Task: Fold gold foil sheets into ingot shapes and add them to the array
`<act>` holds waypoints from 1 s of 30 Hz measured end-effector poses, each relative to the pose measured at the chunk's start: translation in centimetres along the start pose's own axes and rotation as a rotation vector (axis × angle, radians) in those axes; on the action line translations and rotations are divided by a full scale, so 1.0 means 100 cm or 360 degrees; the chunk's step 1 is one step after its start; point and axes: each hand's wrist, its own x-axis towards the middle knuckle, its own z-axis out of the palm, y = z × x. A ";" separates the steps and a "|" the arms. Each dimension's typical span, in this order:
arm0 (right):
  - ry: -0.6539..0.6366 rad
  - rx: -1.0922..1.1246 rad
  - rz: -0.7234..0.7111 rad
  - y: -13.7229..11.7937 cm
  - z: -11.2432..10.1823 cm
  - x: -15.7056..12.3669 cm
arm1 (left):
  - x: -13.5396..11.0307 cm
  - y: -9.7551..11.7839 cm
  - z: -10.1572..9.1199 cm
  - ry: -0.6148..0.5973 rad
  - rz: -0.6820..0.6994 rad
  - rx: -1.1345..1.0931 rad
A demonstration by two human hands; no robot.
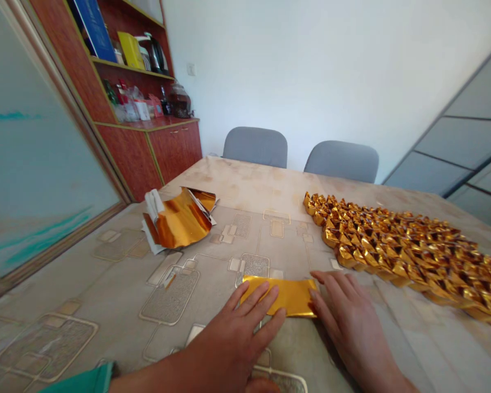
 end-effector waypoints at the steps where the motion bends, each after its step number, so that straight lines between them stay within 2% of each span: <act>1: 0.0061 -0.0024 -0.0123 -0.005 -0.002 -0.003 | 0.000 0.002 -0.003 -0.0021 -0.0009 -0.0008; 4: 0.0159 0.0029 -0.0524 -0.023 -0.001 -0.013 | -0.001 0.004 -0.009 -0.0054 0.0000 -0.0030; 5: 0.0182 0.0046 -0.0535 -0.028 0.000 -0.016 | -0.001 0.005 -0.010 -0.0054 0.0007 -0.0039; 8: 0.0063 -0.0025 -0.0546 -0.033 0.001 -0.022 | 0.000 0.004 -0.011 -0.0044 0.0017 -0.0077; 15: 0.0050 -0.0229 -0.0629 -0.009 -0.014 -0.028 | -0.002 0.002 -0.014 -0.0006 0.0080 -0.0097; 20: 0.0057 -0.0275 -0.0692 -0.007 -0.016 -0.030 | -0.004 -0.004 -0.016 0.0013 0.0122 -0.0039; 25: 0.0049 -0.0321 -0.0804 -0.005 -0.013 -0.029 | -0.022 -0.019 -0.024 0.0004 0.0081 0.0084; 30: 0.0002 -0.0253 -0.0765 -0.002 -0.014 -0.030 | -0.043 -0.034 -0.033 -0.0017 0.0061 0.0250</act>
